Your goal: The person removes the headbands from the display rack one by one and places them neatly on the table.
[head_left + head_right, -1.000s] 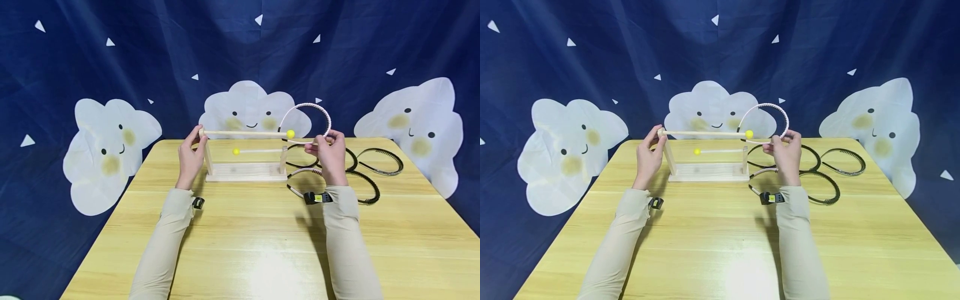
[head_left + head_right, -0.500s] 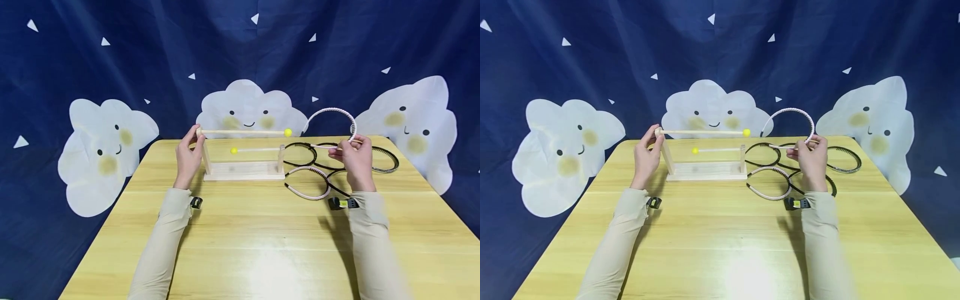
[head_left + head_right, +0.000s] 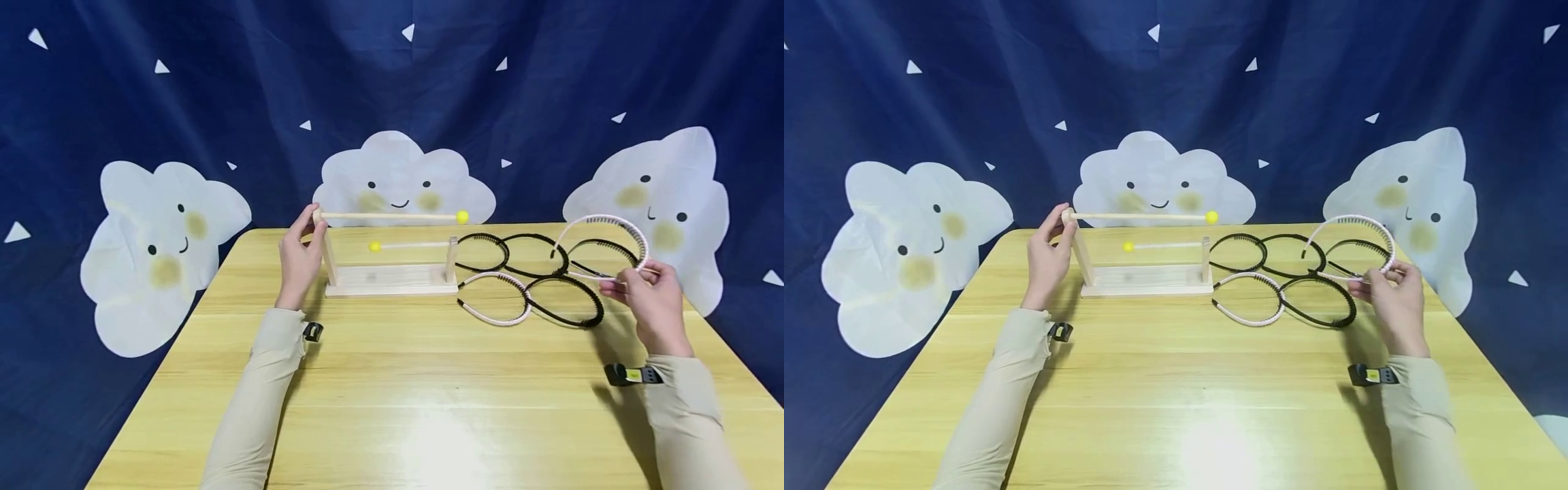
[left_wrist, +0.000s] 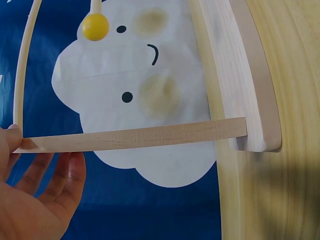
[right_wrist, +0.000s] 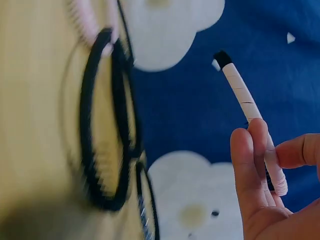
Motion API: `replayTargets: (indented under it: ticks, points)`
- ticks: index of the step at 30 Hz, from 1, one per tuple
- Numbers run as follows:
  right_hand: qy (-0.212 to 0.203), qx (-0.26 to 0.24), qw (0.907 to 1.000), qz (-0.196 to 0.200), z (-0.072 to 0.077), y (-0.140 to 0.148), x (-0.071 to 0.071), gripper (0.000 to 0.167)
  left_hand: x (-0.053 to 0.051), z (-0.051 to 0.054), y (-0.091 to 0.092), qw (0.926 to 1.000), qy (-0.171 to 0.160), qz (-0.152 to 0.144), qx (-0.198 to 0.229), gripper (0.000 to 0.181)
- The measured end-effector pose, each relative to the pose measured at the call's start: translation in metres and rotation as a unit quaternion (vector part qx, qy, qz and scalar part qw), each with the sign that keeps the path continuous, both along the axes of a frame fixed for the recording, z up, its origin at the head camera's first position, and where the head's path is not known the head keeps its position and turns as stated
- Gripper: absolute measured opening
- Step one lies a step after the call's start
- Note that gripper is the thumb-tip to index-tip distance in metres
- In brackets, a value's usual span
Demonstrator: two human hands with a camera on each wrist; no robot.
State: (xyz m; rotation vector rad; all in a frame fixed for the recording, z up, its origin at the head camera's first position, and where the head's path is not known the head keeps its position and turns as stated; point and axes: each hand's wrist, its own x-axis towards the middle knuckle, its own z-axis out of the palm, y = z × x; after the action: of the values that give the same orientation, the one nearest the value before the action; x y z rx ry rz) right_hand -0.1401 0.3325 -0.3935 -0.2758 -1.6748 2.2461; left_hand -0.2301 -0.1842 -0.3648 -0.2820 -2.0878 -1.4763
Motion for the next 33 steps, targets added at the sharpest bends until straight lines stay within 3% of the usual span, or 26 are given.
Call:
replayTargets:
  ticks: [8, 16, 22, 28, 33]
  points:
    - [-0.038, 0.008, 0.9992, 0.008, -0.023, 0.042, 0.022, 0.019, -0.001, -0.001, 0.000, 1.0000, 0.008, -0.002, -0.002, 0.038]
    - [-0.065, 0.015, 0.9978, -0.003, -0.049, 0.070, 0.030, 0.017, -0.001, -0.001, 0.000, 0.9999, 0.004, -0.004, -0.009, 0.039]
    - [-0.091, -0.006, 0.9957, 0.018, -0.054, 0.076, 0.033, 0.022, 0.001, -0.001, -0.001, 1.0000, -0.001, -0.001, -0.008, 0.038]
    - [-0.090, -0.010, 0.9952, 0.036, -0.059, 0.077, 0.036, 0.012, -0.001, -0.001, -0.001, 1.0000, -0.002, -0.003, -0.005, 0.038]
    - [-0.110, -0.021, 0.9935, 0.022, -0.062, 0.076, 0.034, 0.025, -0.001, -0.002, -0.001, 1.0000, -0.003, 0.000, -0.007, 0.038]
